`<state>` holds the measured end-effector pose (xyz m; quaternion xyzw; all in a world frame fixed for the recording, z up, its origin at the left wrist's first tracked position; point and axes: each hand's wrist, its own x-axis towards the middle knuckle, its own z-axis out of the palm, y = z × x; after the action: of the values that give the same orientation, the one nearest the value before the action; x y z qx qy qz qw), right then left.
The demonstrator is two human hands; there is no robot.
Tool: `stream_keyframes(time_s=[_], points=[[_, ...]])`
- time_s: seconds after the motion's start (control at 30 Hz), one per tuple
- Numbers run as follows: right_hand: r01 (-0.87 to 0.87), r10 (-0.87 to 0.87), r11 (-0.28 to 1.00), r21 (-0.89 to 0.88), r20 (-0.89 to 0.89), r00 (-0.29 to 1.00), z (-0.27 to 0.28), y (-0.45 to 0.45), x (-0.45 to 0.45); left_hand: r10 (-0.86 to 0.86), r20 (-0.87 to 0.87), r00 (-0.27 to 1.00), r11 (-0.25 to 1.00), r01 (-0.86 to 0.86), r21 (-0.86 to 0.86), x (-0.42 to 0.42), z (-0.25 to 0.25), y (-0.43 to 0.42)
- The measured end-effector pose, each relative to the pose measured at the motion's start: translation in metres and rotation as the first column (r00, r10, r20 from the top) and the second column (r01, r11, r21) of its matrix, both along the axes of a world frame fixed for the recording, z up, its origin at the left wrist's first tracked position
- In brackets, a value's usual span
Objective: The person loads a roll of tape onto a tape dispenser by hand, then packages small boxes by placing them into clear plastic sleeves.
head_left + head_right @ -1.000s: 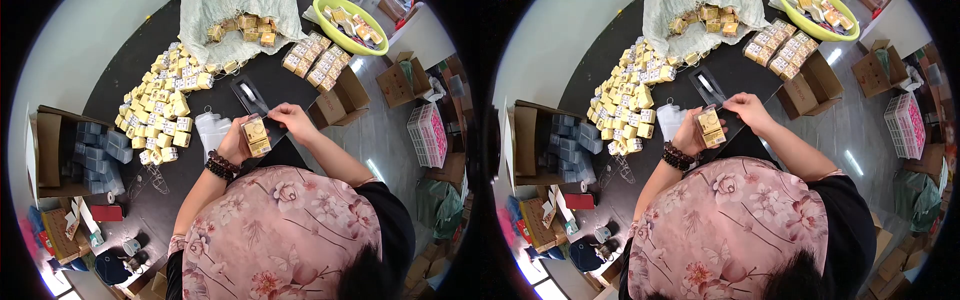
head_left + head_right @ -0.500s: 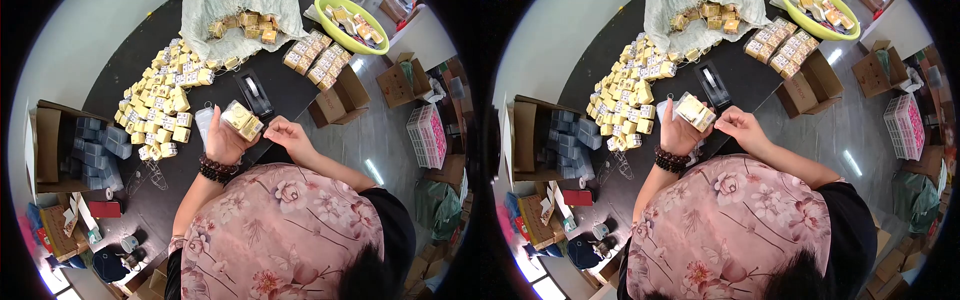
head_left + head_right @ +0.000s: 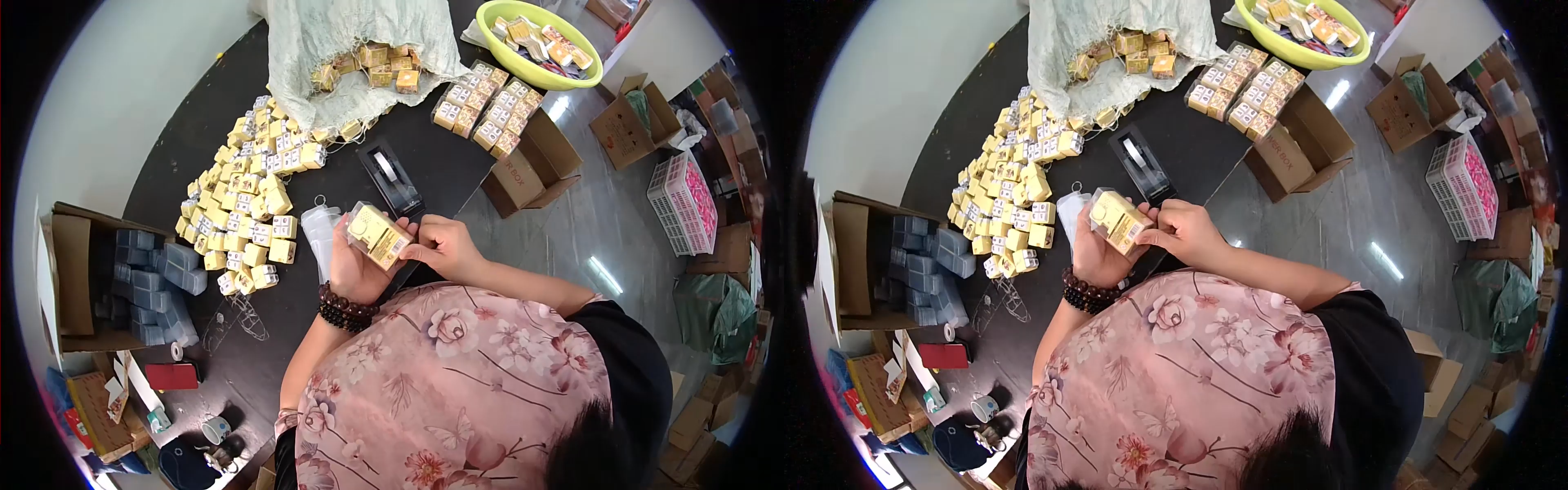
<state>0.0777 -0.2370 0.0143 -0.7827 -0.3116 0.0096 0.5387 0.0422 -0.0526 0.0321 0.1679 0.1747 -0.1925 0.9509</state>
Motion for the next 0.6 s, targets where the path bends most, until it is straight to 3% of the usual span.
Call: stream_keyframes(time_s=[0.03, 0.1, 0.13, 0.17, 0.2, 0.23, 0.37, 0.43, 0.5, 0.57, 0.6], points=[[0.011, -0.010, 1.000, -0.003, 0.009, 1.000, -0.005, -0.001, 0.001, -0.006, -0.001, 1.000, 1.000, 0.006, -0.017, 0.000, 0.000, 0.001], [-0.015, 0.112, 0.976, 0.218, -0.436, 0.893, -0.013, -0.001, 0.000, 0.050, 0.023, 0.999, 0.999, -0.050, 0.005, 0.002, 0.001, 0.000], [-0.007, 0.368, 0.866, 0.500, -0.629, 0.685, -0.013, 0.002, -0.003, 0.097, 0.039, 0.995, 0.995, -0.098, 0.028, 0.002, 0.003, -0.002], [0.038, 0.470, 0.818, 0.574, -0.705, 0.531, -0.010, 0.000, -0.004, 0.077, 0.127, 0.989, 0.990, -0.090, 0.105, 0.000, 0.006, -0.003], [0.099, 0.566, 0.767, 0.634, -0.742, 0.358, 0.000, -0.001, -0.006, 0.070, 0.129, 0.989, 0.991, -0.084, 0.102, 0.000, 0.006, -0.005], [0.132, 0.619, 0.735, 0.665, -0.738, 0.268, 0.004, -0.001, -0.007, 0.075, 0.102, 0.992, 0.978, -0.094, 0.189, 0.000, 0.005, -0.008], [0.079, 0.668, 0.687, 0.723, -0.670, 0.324, -0.015, 0.009, -0.011, 0.073, 0.172, 0.982, 0.844, -0.153, 0.514, -0.002, -0.002, -0.014], [0.131, 0.632, 0.705, 0.697, -0.701, 0.331, -0.003, 0.011, -0.014, 0.109, 0.219, 0.970, 0.816, -0.213, 0.537, -0.002, -0.004, -0.016], [0.160, 0.619, 0.717, 0.678, -0.726, 0.300, 0.006, 0.010, -0.014, 0.119, 0.334, 0.935, 0.521, -0.345, 0.780, 0.000, -0.008, -0.016], [0.077, 0.607, 0.748, 0.659, -0.726, 0.324, 0.007, 0.006, -0.004, 0.031, 0.443, 0.896, 0.311, -0.430, 0.847, 0.003, -0.015, -0.004], [0.060, 0.506, 0.818, 0.572, -0.766, 0.397, 0.016, -0.004, 0.012, -0.016, 0.456, 0.890, 0.176, -0.447, 0.877, 0.002, -0.016, 0.004]])
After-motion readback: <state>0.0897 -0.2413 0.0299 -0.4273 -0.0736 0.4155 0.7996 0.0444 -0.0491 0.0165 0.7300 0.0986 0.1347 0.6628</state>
